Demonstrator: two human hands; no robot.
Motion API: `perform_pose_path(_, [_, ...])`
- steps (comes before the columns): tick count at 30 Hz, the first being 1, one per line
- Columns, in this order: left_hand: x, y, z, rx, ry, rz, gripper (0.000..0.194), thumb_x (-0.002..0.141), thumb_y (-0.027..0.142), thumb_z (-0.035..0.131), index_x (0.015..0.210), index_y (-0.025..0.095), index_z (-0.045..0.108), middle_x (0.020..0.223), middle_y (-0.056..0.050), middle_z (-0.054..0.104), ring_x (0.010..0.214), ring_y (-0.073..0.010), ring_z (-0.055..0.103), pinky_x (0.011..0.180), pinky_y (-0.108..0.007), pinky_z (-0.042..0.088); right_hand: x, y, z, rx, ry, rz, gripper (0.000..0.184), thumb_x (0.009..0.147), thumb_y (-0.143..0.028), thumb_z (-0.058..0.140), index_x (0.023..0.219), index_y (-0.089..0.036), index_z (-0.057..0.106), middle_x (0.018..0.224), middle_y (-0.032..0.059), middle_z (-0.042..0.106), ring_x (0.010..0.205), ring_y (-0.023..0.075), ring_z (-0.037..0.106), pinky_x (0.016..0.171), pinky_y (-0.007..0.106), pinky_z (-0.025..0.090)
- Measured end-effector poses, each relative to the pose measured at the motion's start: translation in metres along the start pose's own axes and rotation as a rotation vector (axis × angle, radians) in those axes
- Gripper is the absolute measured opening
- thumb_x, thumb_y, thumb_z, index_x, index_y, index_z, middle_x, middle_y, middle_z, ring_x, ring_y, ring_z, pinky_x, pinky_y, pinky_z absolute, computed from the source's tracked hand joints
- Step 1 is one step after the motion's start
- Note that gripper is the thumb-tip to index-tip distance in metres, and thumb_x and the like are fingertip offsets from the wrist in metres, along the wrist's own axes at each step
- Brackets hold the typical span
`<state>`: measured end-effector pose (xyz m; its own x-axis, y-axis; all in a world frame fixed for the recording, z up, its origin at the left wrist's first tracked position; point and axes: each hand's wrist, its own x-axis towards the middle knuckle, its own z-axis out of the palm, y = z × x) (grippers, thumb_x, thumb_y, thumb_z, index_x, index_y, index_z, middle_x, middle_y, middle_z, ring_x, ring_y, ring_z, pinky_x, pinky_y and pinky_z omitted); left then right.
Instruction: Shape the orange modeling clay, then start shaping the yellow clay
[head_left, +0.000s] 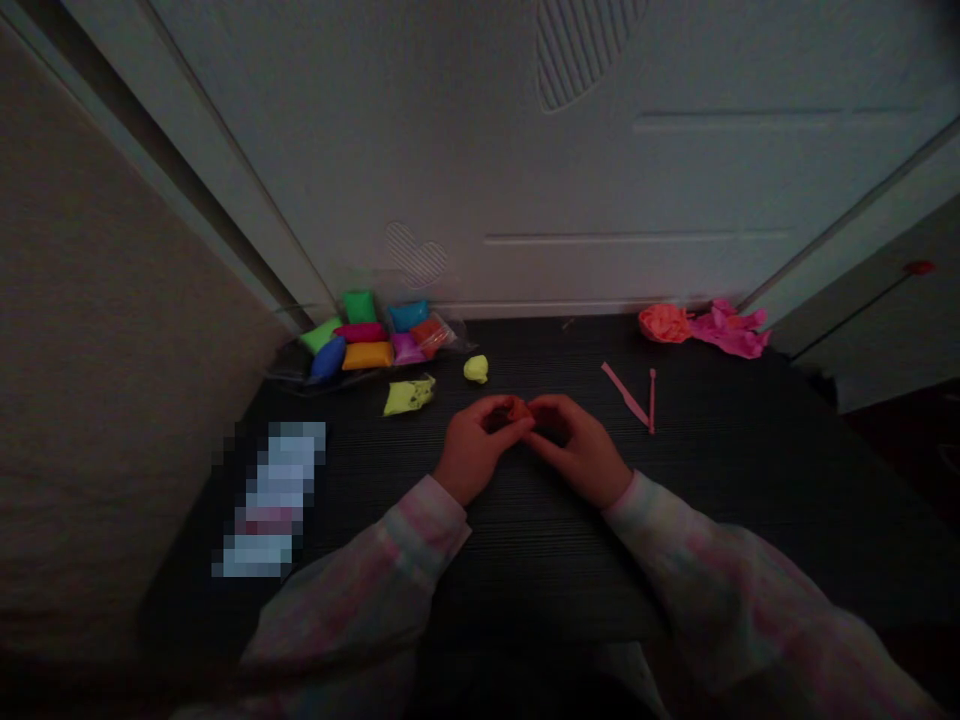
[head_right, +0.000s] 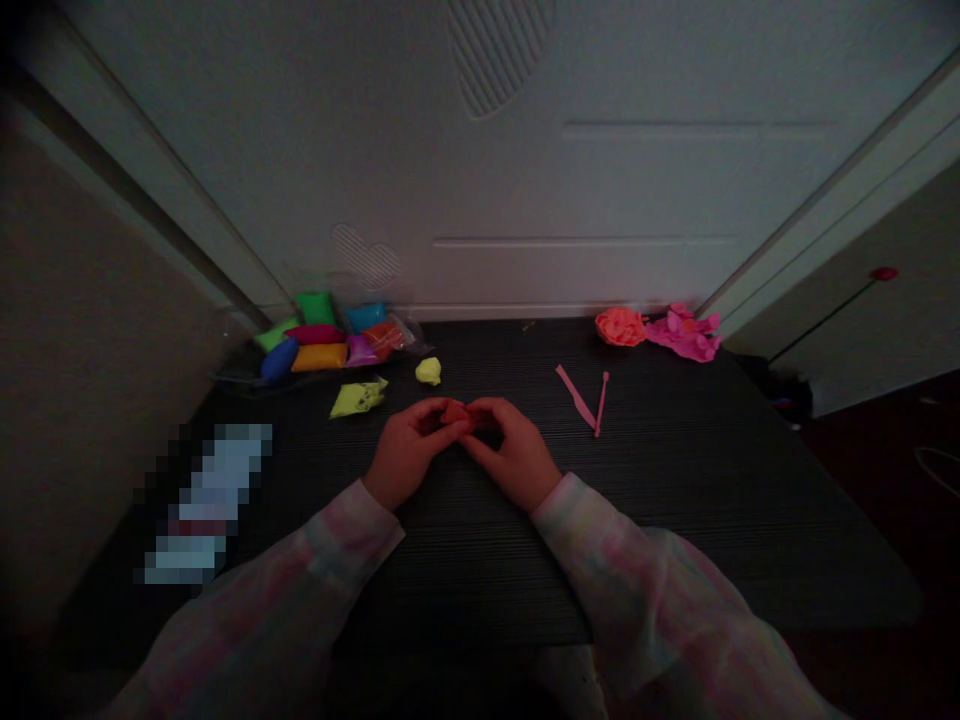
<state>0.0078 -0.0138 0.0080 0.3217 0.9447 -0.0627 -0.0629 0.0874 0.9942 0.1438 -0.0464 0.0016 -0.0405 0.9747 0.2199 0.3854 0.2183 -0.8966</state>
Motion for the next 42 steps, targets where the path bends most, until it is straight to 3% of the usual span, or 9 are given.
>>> perform_pose_path(8, [-0.0016,0.0018,-0.0014,0.051,0.004,0.04,0.013,0.063,0.025,0.062,0.07,0.015,0.06,0.073,-0.001,0.06,0.07,-0.0129,0.054,0.071,-0.027,0.042,0.0,-0.0018,-0.0004,-0.014,-0.026,0.007,0.02,0.07,-0.027,0.059,0.087,-0.02,0.05,0.083,0.0022,0.058,0.078,0.0136,0.057,0.075,0.032,0.048])
perform_pose_path(17, [0.0007,0.0014,0.0002,-0.234,-0.013,-0.075,0.019,0.058,0.022,0.066,0.074,0.015,0.061,0.072,0.001,0.06,0.07,-0.0111,0.054,0.077,-0.029,0.04,0.0,-0.0008,0.001,0.103,-0.047,0.064,0.022,0.067,-0.025,0.061,0.084,-0.021,0.049,0.083,0.0013,0.057,0.079,0.0137,0.057,0.076,0.032,0.048])
perform_pose_path(22, [0.0016,-0.0028,0.0,-0.338,-0.008,-0.054,0.013,0.06,0.022,0.065,0.069,0.015,0.061,0.06,0.002,0.059,0.069,-0.0107,0.054,0.079,-0.029,0.038,-0.0008,-0.0006,0.0016,0.144,-0.054,0.082,0.022,0.067,-0.026,0.061,0.085,-0.02,0.049,0.085,0.0016,0.058,0.082,0.0136,0.058,0.08,0.033,0.047])
perform_pose_path(26, [0.0011,-0.0027,0.0,-0.422,-0.024,-0.076,0.019,0.059,0.02,0.066,0.077,0.016,0.062,0.07,0.002,0.062,0.066,-0.0082,0.054,0.077,-0.028,0.038,-0.001,0.0001,0.0023,0.162,-0.074,0.102,0.023,0.067,-0.026,0.061,0.086,-0.02,0.049,0.084,0.0014,0.059,0.081,0.0129,0.058,0.08,0.032,0.047])
perform_pose_path(42, [-0.0001,0.0044,0.0005,-0.481,0.012,-0.137,0.012,0.058,0.024,0.066,0.062,0.014,0.064,0.064,-0.001,0.061,0.063,-0.0098,0.052,0.075,-0.029,0.038,-0.0032,-0.0022,0.0042,0.219,-0.149,0.137,0.024,0.066,-0.026,0.062,0.086,-0.021,0.05,0.084,0.0008,0.06,0.08,0.0129,0.058,0.079,0.032,0.047])
